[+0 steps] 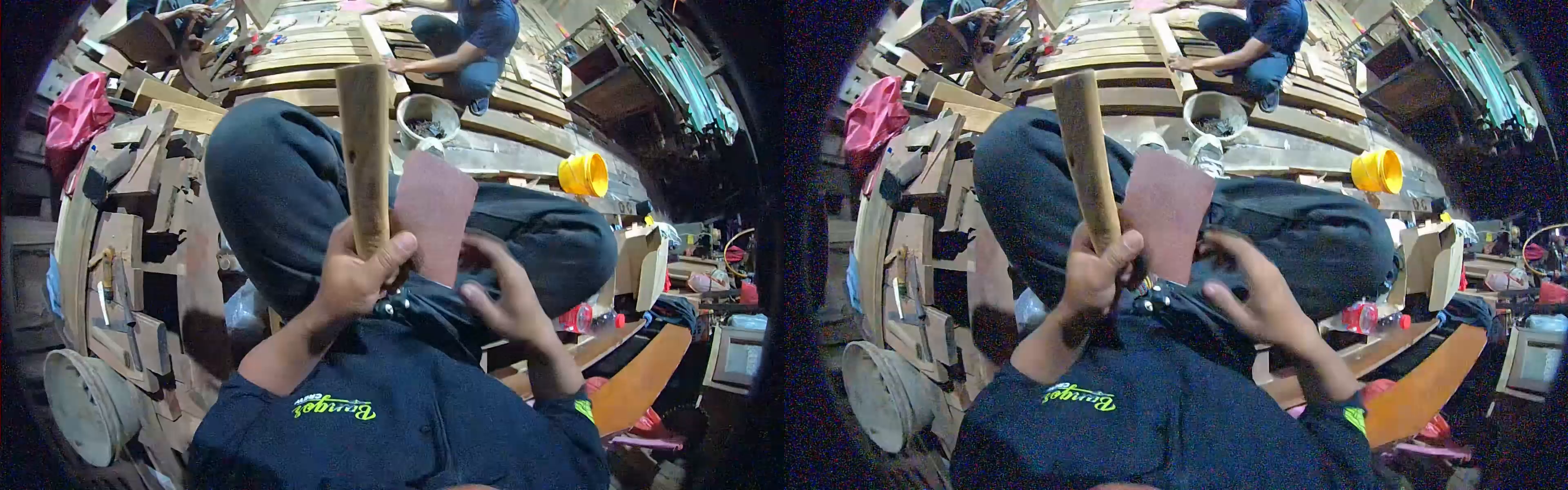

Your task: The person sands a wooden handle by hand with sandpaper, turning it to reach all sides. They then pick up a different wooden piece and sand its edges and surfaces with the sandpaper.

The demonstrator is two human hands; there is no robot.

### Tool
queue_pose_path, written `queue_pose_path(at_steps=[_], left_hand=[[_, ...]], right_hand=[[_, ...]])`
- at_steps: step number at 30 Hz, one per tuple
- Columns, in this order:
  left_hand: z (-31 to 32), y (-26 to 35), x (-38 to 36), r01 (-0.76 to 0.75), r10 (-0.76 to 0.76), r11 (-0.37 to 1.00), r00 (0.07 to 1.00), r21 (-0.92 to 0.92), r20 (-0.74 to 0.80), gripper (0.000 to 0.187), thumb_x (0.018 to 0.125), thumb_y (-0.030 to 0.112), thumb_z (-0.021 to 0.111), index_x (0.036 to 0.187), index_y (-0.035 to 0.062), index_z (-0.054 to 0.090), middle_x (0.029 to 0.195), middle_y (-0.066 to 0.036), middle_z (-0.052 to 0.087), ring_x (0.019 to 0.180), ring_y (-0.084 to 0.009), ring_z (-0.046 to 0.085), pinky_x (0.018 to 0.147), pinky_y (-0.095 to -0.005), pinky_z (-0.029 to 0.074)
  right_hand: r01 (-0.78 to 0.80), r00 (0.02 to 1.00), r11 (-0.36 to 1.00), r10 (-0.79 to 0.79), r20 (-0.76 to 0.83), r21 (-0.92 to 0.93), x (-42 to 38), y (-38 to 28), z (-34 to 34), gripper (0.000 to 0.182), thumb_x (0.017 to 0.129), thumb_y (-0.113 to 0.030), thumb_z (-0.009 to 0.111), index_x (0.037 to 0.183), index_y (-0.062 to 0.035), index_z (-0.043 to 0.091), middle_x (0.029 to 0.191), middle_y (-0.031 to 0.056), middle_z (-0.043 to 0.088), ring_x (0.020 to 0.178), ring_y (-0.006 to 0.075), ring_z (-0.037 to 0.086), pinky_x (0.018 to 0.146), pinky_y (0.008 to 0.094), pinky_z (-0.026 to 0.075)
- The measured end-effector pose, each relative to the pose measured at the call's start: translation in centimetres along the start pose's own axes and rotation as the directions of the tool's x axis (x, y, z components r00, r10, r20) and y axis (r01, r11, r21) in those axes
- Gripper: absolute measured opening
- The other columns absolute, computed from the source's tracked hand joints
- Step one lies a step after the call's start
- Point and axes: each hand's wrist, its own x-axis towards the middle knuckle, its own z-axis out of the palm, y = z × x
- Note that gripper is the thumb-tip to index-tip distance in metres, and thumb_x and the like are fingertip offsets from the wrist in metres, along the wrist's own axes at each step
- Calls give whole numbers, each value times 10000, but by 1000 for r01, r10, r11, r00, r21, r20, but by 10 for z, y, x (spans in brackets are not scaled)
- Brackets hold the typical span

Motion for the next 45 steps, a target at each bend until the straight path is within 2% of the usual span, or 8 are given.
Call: queue_pose_path(at_steps=[3,8,15,20,24,39,40,45], left_hand=[[-5,-3,6,41,-35,994,997,-102,66,140,869,139,641,905,30,562,636,26,530,531,-37,476,473,-201,390],[-13,-11,13,-51,45,972,999,231,30,217,863,131,643,1018,-8,580,728,10,575,636,-58,520,592,-219,446],[-34,-16,-4,-191,244,918,963,347,-113,282,945,176,485,1181,38,417,677,12,458,559,-56,413,505,-203,364],[-25,-20,-7,-215,324,433,943,875,72,224,909,238,529,945,22,484,635,-212,586,618,-416,598,527,-486,455],[-36,-29,-23,-161,123,244,983,956,134,171,901,195,531,903,32,479,666,-245,568,636,-445,567,528,-519,429],[-33,-24,-15,-115,171,209,982,971,79,223,893,239,546,903,26,479,643,-237,577,623,-430,589,536,-503,460],[-33,-27,-22,-131,137,182,985,974,107,224,890,239,551,902,26,483,648,-234,581,624,-427,591,537,-502,460],[-36,-25,-12,-156,236,142,964,977,120,209,882,241,564,898,41,504,647,-212,585,612,-413,592,521,-489,457]], right_hand=[[46,979,484,154,-137,874,29,8,42,895,797,-634,552,1366,11,307,1318,161,446,1193,255,460,994,384,360],[-93,967,-166,221,129,982,55,6,77,478,904,-341,512,1262,-30,454,1175,111,581,1053,235,579,939,370,438],[222,915,62,333,-229,973,75,6,85,405,972,-283,436,1252,9,418,1210,181,555,1132,271,549,961,383,449],[165,966,-181,230,-121,970,78,7,107,534,988,-417,299,1336,-16,351,1270,182,506,1184,293,499,1012,416,402],[244,919,-127,347,-187,961,79,13,92,633,973,-495,203,1347,-2,334,1294,181,469,1215,293,462,1054,420,356],[263,928,8,272,-255,965,84,10,102,595,989,-452,206,1357,9,291,1291,207,462,1238,303,443,1074,410,343],[269,851,1,469,-238,963,86,7,93,604,992,-451,191,1346,25,302,1298,204,456,1241,298,441,1074,407,345],[256,944,125,182,-275,959,80,10,122,672,956,-517,237,1336,31,315,1298,210,455,1213,291,466,1064,402,356]])
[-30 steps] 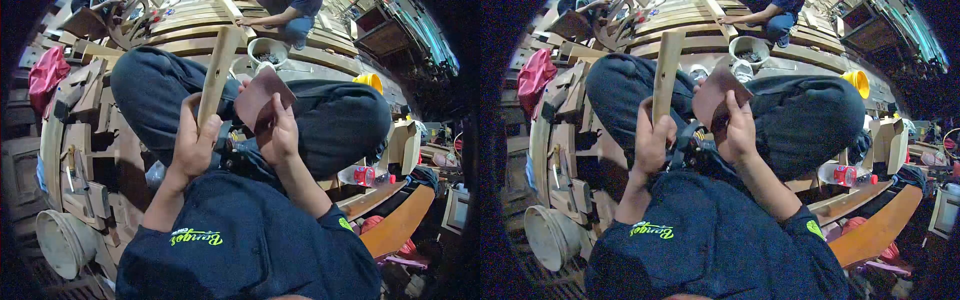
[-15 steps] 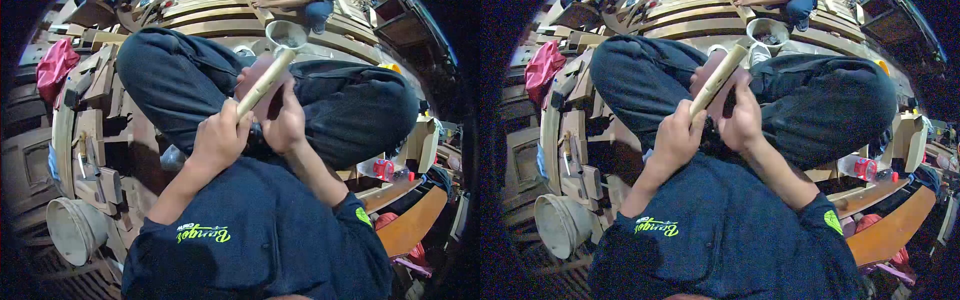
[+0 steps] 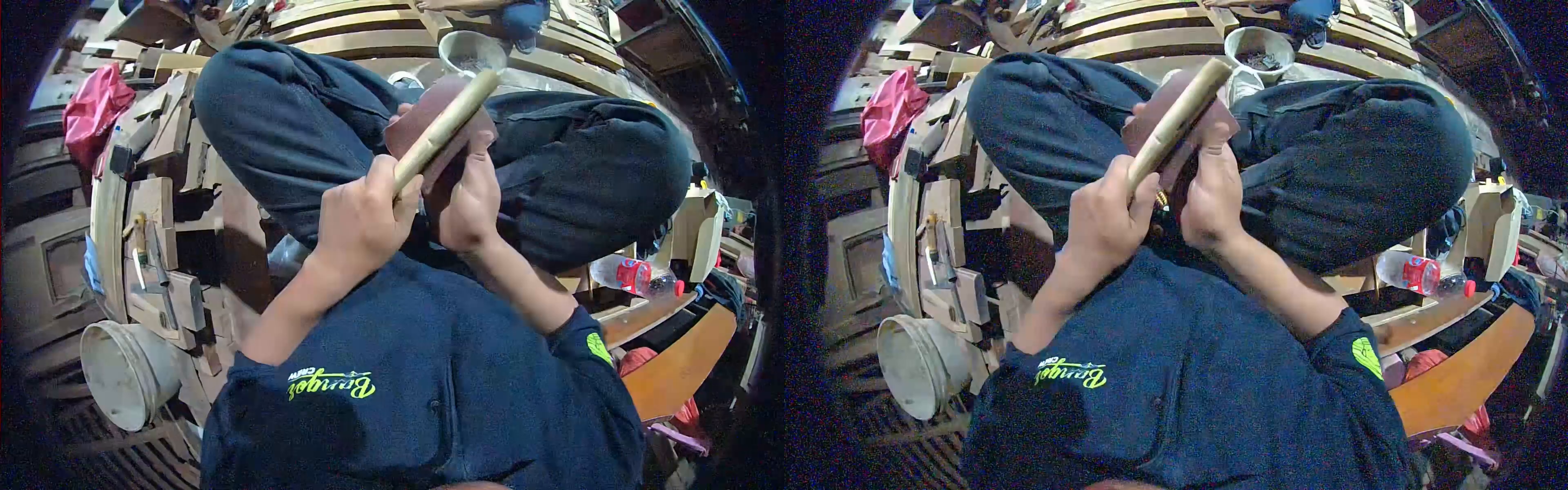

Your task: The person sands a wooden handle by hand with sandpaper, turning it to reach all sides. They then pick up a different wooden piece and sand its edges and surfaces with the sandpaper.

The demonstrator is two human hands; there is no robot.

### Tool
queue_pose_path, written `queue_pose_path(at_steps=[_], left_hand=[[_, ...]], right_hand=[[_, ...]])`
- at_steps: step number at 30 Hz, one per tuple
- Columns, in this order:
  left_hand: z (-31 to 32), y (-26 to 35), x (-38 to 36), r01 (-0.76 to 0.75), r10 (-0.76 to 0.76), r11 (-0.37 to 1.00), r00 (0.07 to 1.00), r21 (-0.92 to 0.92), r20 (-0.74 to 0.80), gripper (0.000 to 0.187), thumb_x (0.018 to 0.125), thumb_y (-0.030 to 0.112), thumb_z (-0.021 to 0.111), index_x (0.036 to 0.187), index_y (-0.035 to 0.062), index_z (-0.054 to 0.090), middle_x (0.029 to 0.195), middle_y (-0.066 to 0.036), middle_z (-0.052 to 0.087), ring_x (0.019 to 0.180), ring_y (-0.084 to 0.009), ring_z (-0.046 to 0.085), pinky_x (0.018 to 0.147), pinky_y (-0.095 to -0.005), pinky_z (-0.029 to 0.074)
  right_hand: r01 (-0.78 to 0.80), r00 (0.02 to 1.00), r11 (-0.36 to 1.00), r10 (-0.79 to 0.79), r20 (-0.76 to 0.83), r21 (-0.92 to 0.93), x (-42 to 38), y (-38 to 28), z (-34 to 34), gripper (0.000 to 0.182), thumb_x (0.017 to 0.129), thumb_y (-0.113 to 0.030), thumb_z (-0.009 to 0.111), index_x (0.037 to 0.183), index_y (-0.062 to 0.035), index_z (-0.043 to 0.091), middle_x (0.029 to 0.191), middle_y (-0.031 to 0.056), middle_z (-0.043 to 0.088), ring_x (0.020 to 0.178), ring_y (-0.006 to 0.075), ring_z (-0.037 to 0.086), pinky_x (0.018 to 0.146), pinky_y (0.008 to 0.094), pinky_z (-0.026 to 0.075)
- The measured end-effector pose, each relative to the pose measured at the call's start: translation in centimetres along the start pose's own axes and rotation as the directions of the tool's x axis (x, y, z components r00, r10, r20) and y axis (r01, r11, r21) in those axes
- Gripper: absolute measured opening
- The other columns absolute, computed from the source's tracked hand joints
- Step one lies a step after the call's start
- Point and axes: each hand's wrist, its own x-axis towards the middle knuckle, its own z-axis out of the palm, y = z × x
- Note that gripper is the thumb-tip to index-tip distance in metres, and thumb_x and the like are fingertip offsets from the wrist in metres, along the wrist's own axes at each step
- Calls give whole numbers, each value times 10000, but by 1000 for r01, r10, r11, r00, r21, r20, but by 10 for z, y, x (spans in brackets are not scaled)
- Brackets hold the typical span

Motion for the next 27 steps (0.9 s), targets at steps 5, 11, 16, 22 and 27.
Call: queue_pose_path(at_steps=[5,11,16,22,27], left_hand=[[9,-6,-14,-25,22,999,998,45,61,206,892,244,550,888,44,501,627,-210,574,597,-410,586,510,-486,450],[1,2,-5,-2,-3,997,998,72,66,217,906,255,526,882,42,496,613,-212,573,580,-411,584,519,-493,454],[8,-9,4,17,-19,996,1000,92,17,223,898,258,533,865,41,495,627,-224,578,594,-405,596,519,-495,460],[10,-3,-9,19,-27,999,986,51,167,230,886,264,550,831,45,504,630,-237,575,605,-421,588,529,-512,453],[6,-5,0,14,-21,997,996,79,88,218,887,260,548,853,49,500,612,-219,579,568,-405,588,518,-510,455]], right_hand=[[60,965,998,-49,-257,36,9,-12,-12,630,964,-511,217,1268,18,378,1211,185,526,1139,263,532,1008,387,414],[-35,983,999,30,-182,-27,6,-3,-23,612,969,-506,245,1256,11,400,1184,157,537,1088,236,551,929,354,452],[57,991,991,-71,-114,-120,1,16,-5,549,996,-441,227,1235,10,429,1177,154,540,1097,236,547,941,352,459],[39,922,999,-42,-385,-15,3,3,-23,547,998,-435,257,1235,27,428,1169,179,543,1037,231,573,905,347,471],[-16,955,1000,23,-296,25,6,1,-5,537,981,-450,283,1229,5,427,1143,126,537,1082,212,540,917,332,454]])
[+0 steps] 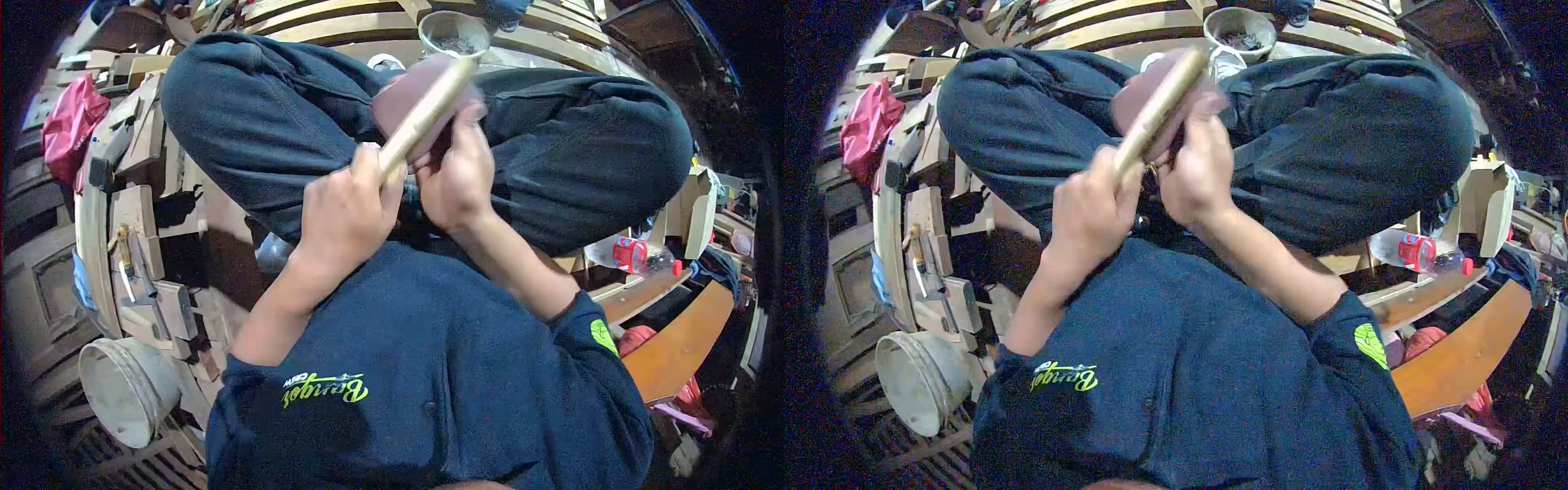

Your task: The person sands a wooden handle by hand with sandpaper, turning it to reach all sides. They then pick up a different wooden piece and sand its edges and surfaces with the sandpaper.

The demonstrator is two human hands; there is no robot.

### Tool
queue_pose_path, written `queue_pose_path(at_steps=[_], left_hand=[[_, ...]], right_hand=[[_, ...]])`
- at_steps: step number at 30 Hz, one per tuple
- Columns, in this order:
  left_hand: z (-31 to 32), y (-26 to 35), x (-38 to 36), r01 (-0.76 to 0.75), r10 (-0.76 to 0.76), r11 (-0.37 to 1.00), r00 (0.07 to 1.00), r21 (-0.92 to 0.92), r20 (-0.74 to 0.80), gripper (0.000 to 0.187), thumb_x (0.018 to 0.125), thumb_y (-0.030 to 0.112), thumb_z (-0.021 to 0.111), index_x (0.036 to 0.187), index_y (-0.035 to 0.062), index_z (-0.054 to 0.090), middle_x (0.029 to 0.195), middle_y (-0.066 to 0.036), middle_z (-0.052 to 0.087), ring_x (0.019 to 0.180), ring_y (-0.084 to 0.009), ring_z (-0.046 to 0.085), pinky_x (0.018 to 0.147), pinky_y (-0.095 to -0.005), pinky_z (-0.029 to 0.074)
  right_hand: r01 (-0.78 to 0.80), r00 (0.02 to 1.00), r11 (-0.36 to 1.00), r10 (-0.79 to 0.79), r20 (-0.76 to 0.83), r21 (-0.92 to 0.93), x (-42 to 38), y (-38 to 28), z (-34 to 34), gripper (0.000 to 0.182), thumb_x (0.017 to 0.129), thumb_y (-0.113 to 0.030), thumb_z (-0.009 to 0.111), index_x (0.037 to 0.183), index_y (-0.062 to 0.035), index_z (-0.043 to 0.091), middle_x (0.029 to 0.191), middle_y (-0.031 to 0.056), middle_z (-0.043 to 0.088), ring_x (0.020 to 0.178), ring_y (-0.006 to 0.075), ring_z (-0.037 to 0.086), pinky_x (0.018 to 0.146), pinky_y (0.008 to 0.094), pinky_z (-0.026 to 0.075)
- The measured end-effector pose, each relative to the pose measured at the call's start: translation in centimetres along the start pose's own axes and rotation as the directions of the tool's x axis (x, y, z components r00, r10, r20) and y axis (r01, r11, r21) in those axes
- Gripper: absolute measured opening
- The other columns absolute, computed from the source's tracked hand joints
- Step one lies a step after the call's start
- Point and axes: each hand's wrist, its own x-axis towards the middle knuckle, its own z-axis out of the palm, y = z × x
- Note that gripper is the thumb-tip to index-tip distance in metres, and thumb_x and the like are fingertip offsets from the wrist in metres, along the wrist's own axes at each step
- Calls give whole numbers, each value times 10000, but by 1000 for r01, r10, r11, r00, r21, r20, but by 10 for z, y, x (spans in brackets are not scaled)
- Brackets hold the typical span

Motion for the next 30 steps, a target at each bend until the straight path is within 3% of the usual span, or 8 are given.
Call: queue_pose_path(at_steps=[15,19,21,23,24,27,28,30], left_hand=[[-12,-13,2,98,-97,995,992,7,-76,287,902,316,522,833,38,502,635,-249,577,642,-457,578,547,-534,446],[-9,-13,-14,67,-84,986,991,153,103,262,897,286,524,821,37,498,630,-229,595,611,-428,601,554,-518,475],[-7,-12,-15,78,-100,985,985,153,144,254,902,280,516,819,41,495,632,-226,598,609,-435,597,557,-524,471],[-7,-12,0,73,-71,996,997,50,-44,251,899,281,519,822,43,492,613,-227,593,597,-429,601,549,-523,472],[-6,-10,6,76,-71,996,992,46,-102,253,898,284,522,823,45,494,597,-225,586,580,-420,600,544,-521,473],[-11,-6,-5,59,-66,993,995,106,72,261,900,287,521,814,43,494,592,-226,581,574,-417,596,541,-514,474],[-10,-6,-6,66,-73,992,995,105,68,261,900,287,521,814,43,494,592,-226,581,574,-417,596,541,-514,474],[-6,-6,-5,81,-84,993,996,89,31,264,900,288,520,814,40,493,593,-222,585,570,-411,599,535,-509,477]], right_hand=[[-252,957,963,262,126,-95,0,25,-19,423,991,-423,348,1119,-55,513,991,57,582,859,140,549,689,277,458],[-229,944,950,269,-189,211,8,4,8,432,991,-428,333,1130,-57,508,999,71,583,865,153,556,684,279,462],[-220,970,962,233,-66,160,21,26,-41,455,1004,-390,288,1268,-47,429,1186,84,532,1065,183,541,869,306,472],[-337,701,928,134,700,160,33,42,-68,431,1010,-372,278,1267,-66,441,1170,70,536,952,172,554,768,286,474],[-268,954,962,274,126,-58,8,25,-12,446,1007,-390,278,1262,-66,449,1157,61,539,871,166,544,703,272,457],[-88,993,949,107,45,-303,20,25,-35,464,999,-416,292,1267,-71,445,1168,58,537,893,166,548,720,273,462],[-196,969,964,218,-113,181,19,15,-18,464,992,-429,303,1247,-74,456,1138,56,539,886,158,545,718,264,462],[-173,980,977,184,-78,128,8,12,-14,387,1001,-372,336,1138,-44,489,1009,64,552,868,148,536,721,279,455]])
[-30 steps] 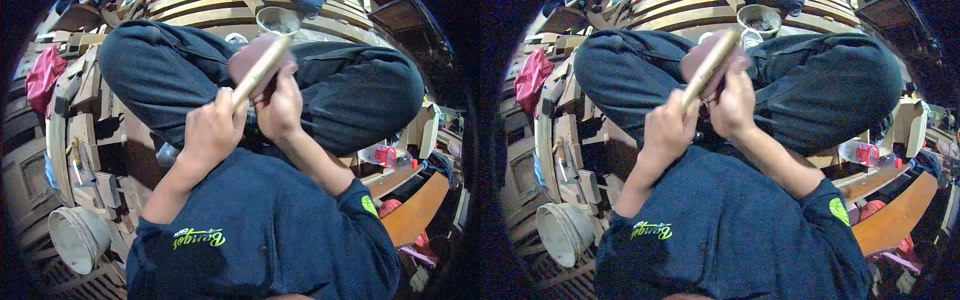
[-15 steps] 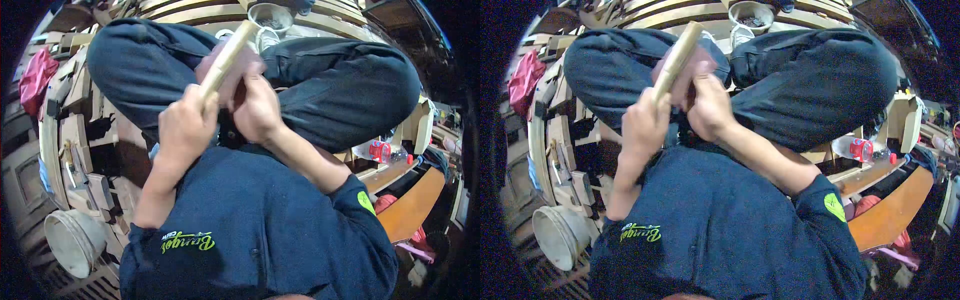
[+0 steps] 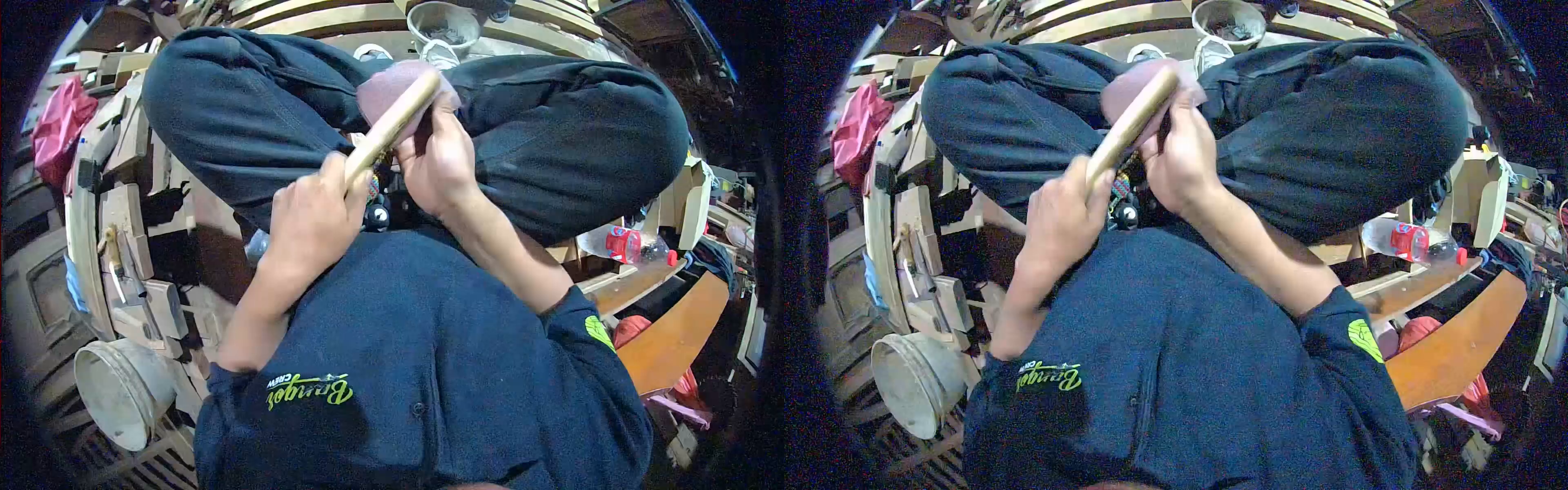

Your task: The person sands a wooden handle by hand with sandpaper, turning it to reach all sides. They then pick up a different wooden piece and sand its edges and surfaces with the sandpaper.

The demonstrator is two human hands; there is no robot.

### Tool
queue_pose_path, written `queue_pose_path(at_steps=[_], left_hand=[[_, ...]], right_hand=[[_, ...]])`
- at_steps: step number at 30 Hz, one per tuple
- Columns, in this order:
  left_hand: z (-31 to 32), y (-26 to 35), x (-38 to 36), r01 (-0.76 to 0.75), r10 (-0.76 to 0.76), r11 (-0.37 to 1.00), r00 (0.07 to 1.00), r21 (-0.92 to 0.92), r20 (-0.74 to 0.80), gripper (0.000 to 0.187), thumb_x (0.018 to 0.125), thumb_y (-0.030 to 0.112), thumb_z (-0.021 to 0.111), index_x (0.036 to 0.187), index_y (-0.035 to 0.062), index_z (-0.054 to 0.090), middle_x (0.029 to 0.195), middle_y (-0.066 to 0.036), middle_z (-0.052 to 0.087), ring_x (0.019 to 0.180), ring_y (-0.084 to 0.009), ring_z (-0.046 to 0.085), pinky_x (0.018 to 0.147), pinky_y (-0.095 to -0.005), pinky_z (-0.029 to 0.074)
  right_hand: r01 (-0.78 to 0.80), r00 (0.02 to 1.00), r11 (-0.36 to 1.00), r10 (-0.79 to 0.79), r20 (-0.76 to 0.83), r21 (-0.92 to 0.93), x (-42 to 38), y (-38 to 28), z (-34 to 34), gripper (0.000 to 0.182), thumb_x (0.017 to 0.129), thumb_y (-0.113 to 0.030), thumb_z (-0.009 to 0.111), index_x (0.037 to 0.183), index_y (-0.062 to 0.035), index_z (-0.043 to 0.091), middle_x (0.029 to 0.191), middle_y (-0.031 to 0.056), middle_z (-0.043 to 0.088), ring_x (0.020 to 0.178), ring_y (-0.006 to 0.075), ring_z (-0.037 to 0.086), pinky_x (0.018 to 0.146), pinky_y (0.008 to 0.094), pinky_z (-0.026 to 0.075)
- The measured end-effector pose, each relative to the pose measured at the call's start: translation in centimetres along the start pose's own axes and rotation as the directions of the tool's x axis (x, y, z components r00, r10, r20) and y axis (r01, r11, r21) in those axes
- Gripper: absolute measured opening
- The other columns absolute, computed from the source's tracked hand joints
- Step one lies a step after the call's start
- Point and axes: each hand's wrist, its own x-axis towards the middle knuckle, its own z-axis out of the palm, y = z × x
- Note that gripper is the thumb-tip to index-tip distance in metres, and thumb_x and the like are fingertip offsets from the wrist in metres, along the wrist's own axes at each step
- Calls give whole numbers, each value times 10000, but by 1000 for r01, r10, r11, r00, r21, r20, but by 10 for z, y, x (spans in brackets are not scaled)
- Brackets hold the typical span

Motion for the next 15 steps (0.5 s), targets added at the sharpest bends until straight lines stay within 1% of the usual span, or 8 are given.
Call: queue_pose_path(at_steps=[2,6,9,10,11,13,14,15], left_hand=[[-1,0,4,3,-3,1000,1000,1,-19,266,901,288,520,813,39,493,594,-221,587,568,-408,601,531,-506,478],[-4,0,0,0,-3,1000,995,22,100,282,920,306,498,837,37,494,648,-254,581,644,-455,580,566,-542,447],[-3,-3,-3,8,-7,1000,998,-19,65,284,922,306,498,834,35,500,647,-256,578,642,-456,578,564,-540,446],[-3,-1,5,51,-51,999,999,-17,14,280,926,303,491,842,36,504,650,-259,577,646,-458,577,563,-542,444],[1,-2,13,33,-37,998,996,-53,-75,274,927,299,488,848,38,506,659,-265,577,657,-457,579,567,-546,439],[-2,-1,17,58,-58,998,998,-16,0,283,927,308,489,848,37,507,676,-263,584,671,-455,581,567,-543,439],[-5,-2,13,59,-60,998,998,-21,-4,283,927,308,489,848,37,507,676,-263,584,671,-455,581,567,-543,439],[-9,-2,4,38,-39,999,996,13,76,292,926,315,489,844,35,506,677,-262,584,673,-454,581,567,-541,440]], right_hand=[[-18,987,949,67,146,-315,0,8,-10,402,989,-416,352,1142,-74,494,977,28,565,837,120,531,619,247,396],[22,998,999,-19,-51,47,6,-6,6,399,999,-389,330,1141,-50,486,1054,62,555,886,144,542,749,294,467],[-20,999,994,25,46,-105,2,-4,-7,470,1010,-358,255,1305,-12,372,1252,146,485,1183,240,487,997,376,425],[-24,993,958,55,102,-287,4,2,-13,435,985,-437,353,1085,-49,521,971,37,541,842,118,513,643,259,433],[-25,993,959,58,106,-282,7,6,-16,435,985,-437,353,1085,-49,521,971,37,541,842,118,513,643,259,433],[2,990,987,21,140,-158,6,7,-5,428,986,-426,359,1096,-46,522,1020,48,555,891,122,517,704,275,433],[-43,998,991,48,31,-126,4,0,-2,450,1010,-355,262,1288,-27,397,1230,116,496,1128,219,506,970,366,418],[11,1000,1000,-11,-19,7,4,-5,1,436,1015,-333,249,1291,-29,395,1236,111,495,1124,229,508,960,368,429]])
